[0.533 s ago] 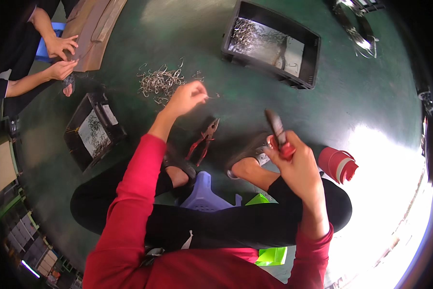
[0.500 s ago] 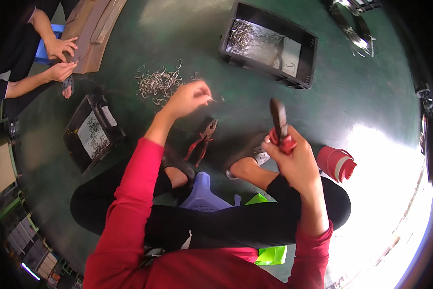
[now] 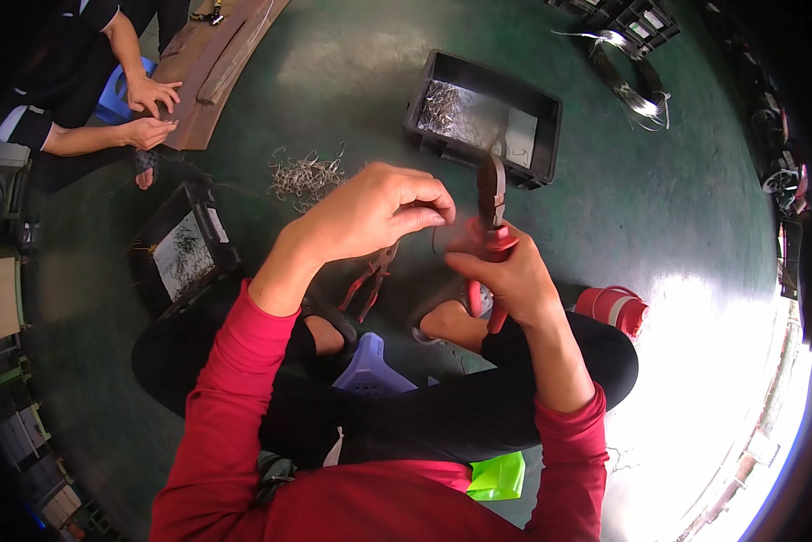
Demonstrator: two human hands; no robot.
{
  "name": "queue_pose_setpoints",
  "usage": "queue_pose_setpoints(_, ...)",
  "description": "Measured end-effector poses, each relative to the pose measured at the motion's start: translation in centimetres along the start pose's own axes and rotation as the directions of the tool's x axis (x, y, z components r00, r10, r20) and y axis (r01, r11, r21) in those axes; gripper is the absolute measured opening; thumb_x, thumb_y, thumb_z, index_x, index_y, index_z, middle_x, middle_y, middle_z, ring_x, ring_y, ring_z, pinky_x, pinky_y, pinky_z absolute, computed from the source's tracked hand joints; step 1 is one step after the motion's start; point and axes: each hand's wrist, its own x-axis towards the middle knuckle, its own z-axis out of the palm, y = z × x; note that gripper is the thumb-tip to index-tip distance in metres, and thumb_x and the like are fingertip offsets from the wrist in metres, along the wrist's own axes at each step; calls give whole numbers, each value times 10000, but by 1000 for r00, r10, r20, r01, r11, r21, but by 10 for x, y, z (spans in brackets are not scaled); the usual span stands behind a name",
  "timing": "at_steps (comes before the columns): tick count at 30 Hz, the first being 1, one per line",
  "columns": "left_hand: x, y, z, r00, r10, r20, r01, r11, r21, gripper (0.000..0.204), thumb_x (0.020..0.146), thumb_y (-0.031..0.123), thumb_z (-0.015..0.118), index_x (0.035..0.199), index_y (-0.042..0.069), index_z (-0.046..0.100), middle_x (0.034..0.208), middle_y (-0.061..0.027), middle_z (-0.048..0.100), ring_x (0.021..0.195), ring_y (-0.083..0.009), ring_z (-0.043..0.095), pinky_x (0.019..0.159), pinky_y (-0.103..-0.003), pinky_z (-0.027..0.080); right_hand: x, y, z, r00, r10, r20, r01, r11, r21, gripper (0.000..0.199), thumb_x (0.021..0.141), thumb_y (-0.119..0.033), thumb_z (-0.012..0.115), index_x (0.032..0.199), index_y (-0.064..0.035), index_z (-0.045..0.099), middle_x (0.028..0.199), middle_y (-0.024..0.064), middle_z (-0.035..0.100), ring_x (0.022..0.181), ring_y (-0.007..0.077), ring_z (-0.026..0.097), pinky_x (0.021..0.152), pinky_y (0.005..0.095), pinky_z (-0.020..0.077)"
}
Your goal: The person repeatedly picks up small metal wire pieces from a pile on the floor and bends them into hooks using pliers. Finished hooks are placed into a black plastic bin nearby.
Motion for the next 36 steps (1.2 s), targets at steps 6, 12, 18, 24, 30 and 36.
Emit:
queue_pose_setpoints(6, -6, 14, 14, 970, -171, -176, 121, 958, -260, 100, 878, 42, 644, 960, -4, 678, 888, -61, 694, 814, -136, 655, 719, -265, 512, -6, -2, 0, 999, 18, 48, -26, 984, 179, 225, 809, -71, 706, 980, 1, 578, 780, 29, 616, 619, 108, 581, 563, 256, 436)
queue_pose_setpoints(12, -25, 25, 38, 873, -464, -149, 362, 821, -441, 150, 894, 46, 641, 1029, -10, 677, 900, -33, 686, 798, -66, 616, 726, -217, 496, -8, -2, 2, 996, -93, 8, 90, 977, 195, 226, 843, -161, 706, 938, 3, 583, 784, 30, 628, 605, 105, 579, 560, 260, 454)
queue_pose_setpoints(18, -47, 26, 16, 832, -400, -384, 293, 905, -308, 130, 911, 21, 599, 1011, -28, 666, 854, -48, 673, 769, -99, 632, 659, -231, 501, -15, 9, 7, 992, -30, 124, 36, 999, -40, 266, 889, -259, 666, 964, -14, 591, 760, 43, 627, 707, 82, 554, 663, 267, 461)
queue_pose_setpoints(24, -67, 28, 0, 891, -56, -451, 177, 957, 230, 202, 848, -51, 615, 1030, 16, 672, 808, -84, 611, 654, -163, 596, 577, -274, 466, -20, 12, 20, 952, 67, 298, -7, 980, -197, 300, 903, -298, 651, 988, -23, 566, 635, 17, 544, 514, 59, 462, 459, 246, 340)
queue_pose_setpoints(30, -70, 26, -1, 885, 63, -461, 112, 933, 343, 235, 817, -66, 641, 1029, 29, 678, 754, -86, 549, 596, -190, 545, 541, -300, 443, -20, -1, 26, 932, 191, 308, -95, 949, -301, 315, 901, -253, 663, 1051, 13, 586, 845, 28, 616, 815, 88, 538, 788, 268, 455)
queue_pose_setpoints(36, -73, 23, -2, 892, 81, -444, 102, 923, 372, 224, 818, -64, 641, 1023, 22, 672, 755, -84, 562, 598, -188, 554, 538, -300, 447, -19, -5, 30, 937, 196, 289, -93, 938, -333, 316, 896, -257, 660, 1042, 15, 589, 826, 36, 619, 791, 94, 547, 763, 276, 463)
